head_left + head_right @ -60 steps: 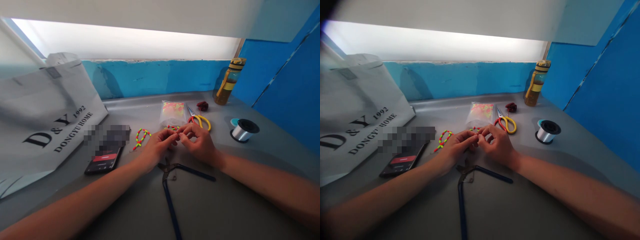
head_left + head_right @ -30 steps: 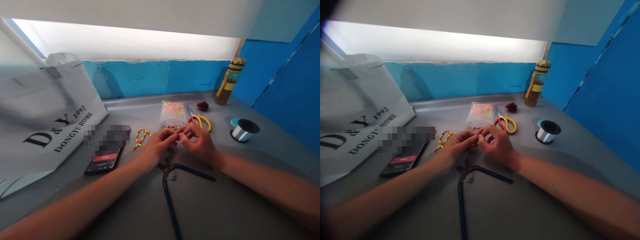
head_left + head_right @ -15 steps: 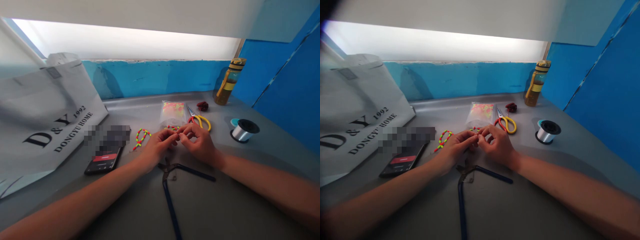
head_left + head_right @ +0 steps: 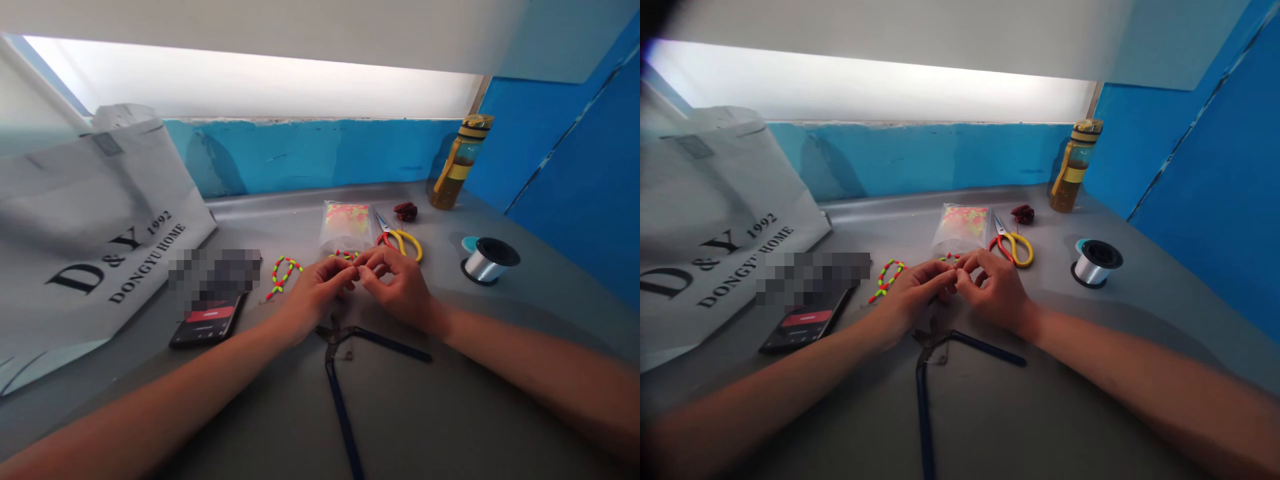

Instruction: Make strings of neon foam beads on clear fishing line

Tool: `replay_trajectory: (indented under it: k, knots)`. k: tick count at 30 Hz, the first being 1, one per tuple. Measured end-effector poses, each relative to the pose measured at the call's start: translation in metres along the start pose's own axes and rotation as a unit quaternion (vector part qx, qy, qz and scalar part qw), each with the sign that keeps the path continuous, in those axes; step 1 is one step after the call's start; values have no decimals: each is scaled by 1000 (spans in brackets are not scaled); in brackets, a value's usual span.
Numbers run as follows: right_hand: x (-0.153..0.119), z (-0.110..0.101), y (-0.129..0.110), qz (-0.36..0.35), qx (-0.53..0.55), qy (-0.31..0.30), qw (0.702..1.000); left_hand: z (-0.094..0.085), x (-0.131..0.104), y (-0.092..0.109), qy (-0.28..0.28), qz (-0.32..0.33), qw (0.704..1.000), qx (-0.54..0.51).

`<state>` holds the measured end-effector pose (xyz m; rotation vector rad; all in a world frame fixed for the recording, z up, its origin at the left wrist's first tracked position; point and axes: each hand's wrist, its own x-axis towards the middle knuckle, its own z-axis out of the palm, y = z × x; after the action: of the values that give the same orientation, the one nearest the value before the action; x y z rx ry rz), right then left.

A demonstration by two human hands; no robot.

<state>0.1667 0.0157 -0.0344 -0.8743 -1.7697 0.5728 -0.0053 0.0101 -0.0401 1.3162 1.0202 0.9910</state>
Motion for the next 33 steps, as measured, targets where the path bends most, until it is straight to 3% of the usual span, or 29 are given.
replay_trajectory:
  k: [33]
  knots:
    - [1, 0, 2, -26, -10, -11, 1000, 0, 0, 1, -3, 10, 1000, 18]
